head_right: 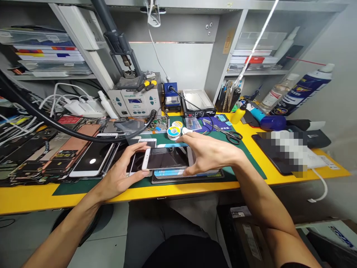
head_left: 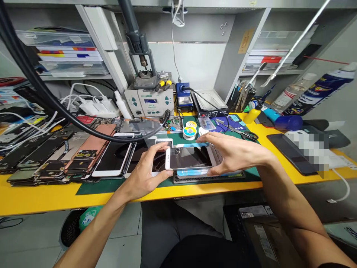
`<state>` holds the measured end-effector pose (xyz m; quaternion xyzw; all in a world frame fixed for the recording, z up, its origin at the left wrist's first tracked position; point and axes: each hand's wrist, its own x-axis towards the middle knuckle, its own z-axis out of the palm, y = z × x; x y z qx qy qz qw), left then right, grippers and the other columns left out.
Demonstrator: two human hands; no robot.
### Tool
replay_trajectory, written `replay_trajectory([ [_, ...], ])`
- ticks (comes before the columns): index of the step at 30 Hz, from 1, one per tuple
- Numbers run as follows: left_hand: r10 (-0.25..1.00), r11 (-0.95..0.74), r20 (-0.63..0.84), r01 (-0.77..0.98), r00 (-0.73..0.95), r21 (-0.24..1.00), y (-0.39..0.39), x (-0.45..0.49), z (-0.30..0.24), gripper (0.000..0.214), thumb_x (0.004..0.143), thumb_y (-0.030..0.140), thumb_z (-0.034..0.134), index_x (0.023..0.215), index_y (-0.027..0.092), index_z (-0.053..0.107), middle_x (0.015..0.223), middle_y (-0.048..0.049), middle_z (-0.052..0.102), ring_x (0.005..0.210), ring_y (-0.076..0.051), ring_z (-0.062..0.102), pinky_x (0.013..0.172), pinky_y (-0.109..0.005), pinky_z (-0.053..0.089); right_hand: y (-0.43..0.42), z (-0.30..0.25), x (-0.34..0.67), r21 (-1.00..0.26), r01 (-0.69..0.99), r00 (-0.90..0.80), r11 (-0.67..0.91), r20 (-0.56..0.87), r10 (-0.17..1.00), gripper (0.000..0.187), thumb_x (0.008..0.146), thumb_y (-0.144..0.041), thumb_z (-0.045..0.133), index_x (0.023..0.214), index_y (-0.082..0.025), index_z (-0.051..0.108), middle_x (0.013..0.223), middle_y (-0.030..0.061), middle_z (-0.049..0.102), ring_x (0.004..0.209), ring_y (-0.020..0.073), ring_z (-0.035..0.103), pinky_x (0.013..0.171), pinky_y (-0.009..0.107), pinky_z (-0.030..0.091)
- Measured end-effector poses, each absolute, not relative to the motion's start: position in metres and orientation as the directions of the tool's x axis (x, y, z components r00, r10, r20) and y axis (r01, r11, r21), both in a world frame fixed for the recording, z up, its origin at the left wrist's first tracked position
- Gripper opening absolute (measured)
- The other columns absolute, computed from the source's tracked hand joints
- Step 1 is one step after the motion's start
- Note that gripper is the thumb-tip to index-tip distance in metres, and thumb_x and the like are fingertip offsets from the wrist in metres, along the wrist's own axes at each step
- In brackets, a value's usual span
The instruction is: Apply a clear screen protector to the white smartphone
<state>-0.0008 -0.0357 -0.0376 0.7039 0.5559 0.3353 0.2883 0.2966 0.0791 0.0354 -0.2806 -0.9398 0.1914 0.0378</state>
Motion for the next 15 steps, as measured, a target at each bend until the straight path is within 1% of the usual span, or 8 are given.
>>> replay_trajectory([
  [3,0.981,-0.190,0.122,0.590,0.154,0.785,-0.036,-0.002,-0.039,0.072,0.094,0.044,0.069,0.156,0.036,0.033,0.156,-0.0084,0.048,0.147,-0.032,0.041,0.125,-0.054,0.029,0.081,0.031,0.317,-0.419,0.558,-0.801,0.716,-0.046,0.597,0.091,0.072,-0.054,0.085,0.149,-0.020,0.050,0.146,0.0146,0.058,0.135,0.0357,0.056,0.111,0.049,0.048],
  [6,0.983,-0.178,0.113,0.590,0.145,0.788,-0.035,-0.002,-0.041,0.072,0.095,0.045,0.068,0.156,0.038,0.032,0.156,-0.0071,0.048,0.149,-0.032,0.039,0.126,-0.055,0.027,0.079,0.021,0.329,-0.468,0.537,-0.789,0.701,0.013,0.614,0.091,0.072,-0.049,0.086,0.151,-0.019,0.050,0.147,0.0147,0.058,0.138,0.0354,0.055,0.114,0.051,0.046],
  [9,0.983,-0.178,0.115,0.595,0.142,0.783,-0.035,-0.002,-0.040,0.071,0.096,0.046,0.067,0.157,0.038,0.032,0.156,-0.0067,0.048,0.149,-0.032,0.039,0.126,-0.055,0.026,0.076,0.011,0.336,-0.511,0.506,-0.783,0.695,0.067,0.619,0.093,0.072,-0.047,0.087,0.152,-0.020,0.048,0.150,0.0141,0.056,0.140,0.0342,0.053,0.118,0.050,0.043],
  [12,0.985,-0.168,0.105,0.602,0.138,0.781,-0.035,0.000,-0.037,0.071,0.096,0.048,0.066,0.157,0.039,0.031,0.157,-0.0064,0.047,0.150,-0.032,0.039,0.126,-0.054,0.026,0.074,0.004,0.339,-0.548,0.501,-0.765,0.670,0.081,0.639,0.094,0.073,-0.048,0.087,0.153,-0.020,0.048,0.152,0.0136,0.055,0.140,0.0335,0.053,0.118,0.049,0.043],
  [15,0.986,-0.159,0.096,0.605,0.135,0.780,-0.034,0.001,-0.037,0.070,0.097,0.048,0.065,0.157,0.039,0.030,0.158,-0.0054,0.046,0.151,-0.031,0.038,0.127,-0.054,0.025,0.074,0.000,0.341,-0.568,0.494,-0.757,0.659,0.093,0.647,0.090,0.075,-0.048,0.086,0.152,-0.021,0.049,0.150,0.0124,0.056,0.139,0.0320,0.053,0.117,0.047,0.043],
])
